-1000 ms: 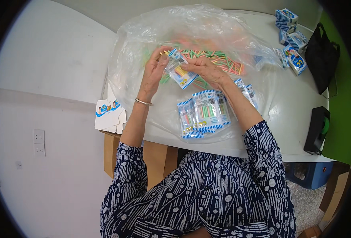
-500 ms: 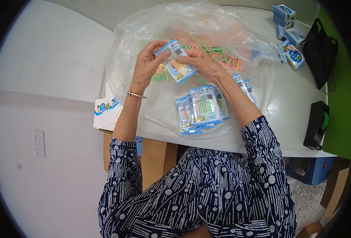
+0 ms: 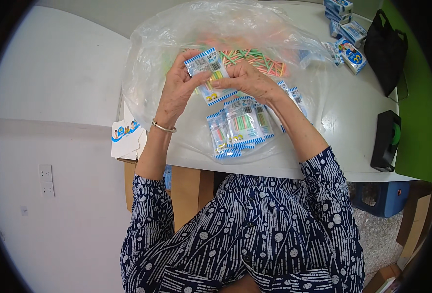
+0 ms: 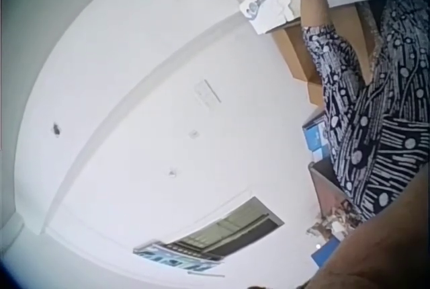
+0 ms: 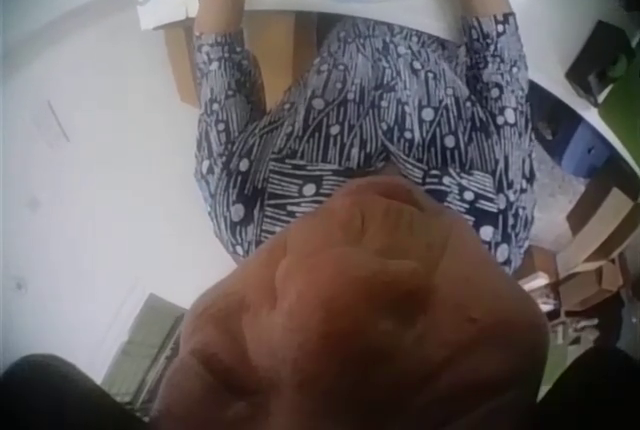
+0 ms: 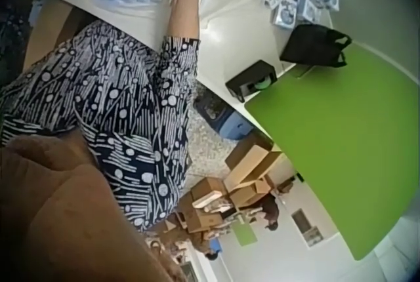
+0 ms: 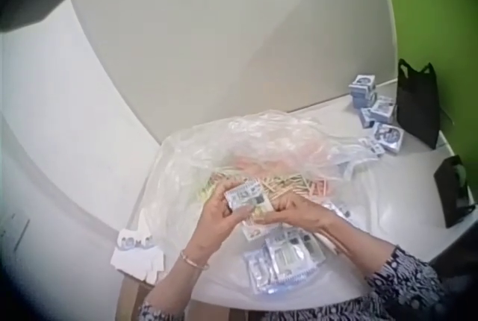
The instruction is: Placing small colorful items into individual plastic packets and then into a larger box.
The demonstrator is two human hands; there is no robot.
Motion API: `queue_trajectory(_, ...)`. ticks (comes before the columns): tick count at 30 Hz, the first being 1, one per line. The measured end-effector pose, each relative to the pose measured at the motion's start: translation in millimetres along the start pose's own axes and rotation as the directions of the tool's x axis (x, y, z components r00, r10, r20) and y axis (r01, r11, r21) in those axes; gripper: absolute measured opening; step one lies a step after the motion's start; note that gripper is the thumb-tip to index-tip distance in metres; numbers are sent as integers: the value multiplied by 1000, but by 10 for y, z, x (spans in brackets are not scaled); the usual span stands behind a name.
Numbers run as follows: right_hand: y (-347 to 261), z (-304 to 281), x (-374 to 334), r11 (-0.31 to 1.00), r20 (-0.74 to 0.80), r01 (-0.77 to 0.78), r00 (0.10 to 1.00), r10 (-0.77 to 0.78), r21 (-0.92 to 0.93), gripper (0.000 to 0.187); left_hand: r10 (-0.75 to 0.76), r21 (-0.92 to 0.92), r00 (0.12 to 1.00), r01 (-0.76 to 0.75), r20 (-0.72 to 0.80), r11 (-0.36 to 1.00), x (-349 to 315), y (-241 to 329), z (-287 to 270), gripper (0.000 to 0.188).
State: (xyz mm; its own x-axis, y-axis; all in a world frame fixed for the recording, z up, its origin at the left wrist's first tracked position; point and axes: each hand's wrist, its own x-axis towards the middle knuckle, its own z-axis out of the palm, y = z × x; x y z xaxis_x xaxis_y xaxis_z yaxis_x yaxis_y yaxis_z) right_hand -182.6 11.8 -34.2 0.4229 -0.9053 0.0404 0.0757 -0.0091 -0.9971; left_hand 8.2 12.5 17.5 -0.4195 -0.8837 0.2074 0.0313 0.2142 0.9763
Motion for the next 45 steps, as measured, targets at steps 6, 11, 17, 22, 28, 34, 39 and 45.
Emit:
queue_trajectory(6,-53,78,-77,994,11,-24,1000,23,107,23,16,52,998,-19,58,998,-9,11,8,54)
queue_trajectory(11,-71,16,-86,972,33,-96,994,105,-216,19,-4,139,1000,4,1,990,24,11,19,50)
queue_trajectory(17,-217,86,-201,969,58,-105,991,120,-224,27,35,224,998,-22,-57,974,-17,43,99,38)
queue_trajectory(22,-222,-66,-362,990,-65,-17,998,7,-143,25,-3,204,996,20,-86,979,-108,-31,182,35)
queue_trajectory(28,57,-315,-745,968,-301,-157,949,93,-195,29,70,401,995,-37,-70,915,-322,-349,490,40)
queue_trajectory(34,248,83,-1004,753,-370,-165,922,-111,-637,27,203,691,977,-107,-59,715,-472,-543,558,48)
queue_trajectory(39,203,200,-1027,649,-352,-230,934,-63,-725,32,151,705,967,38,-203,708,-824,-605,243,50)
queue_trajectory(45,155,298,-1023,569,-304,-209,949,-77,-795,35,-146,491,934,299,-327,818,-1243,-677,266,51)
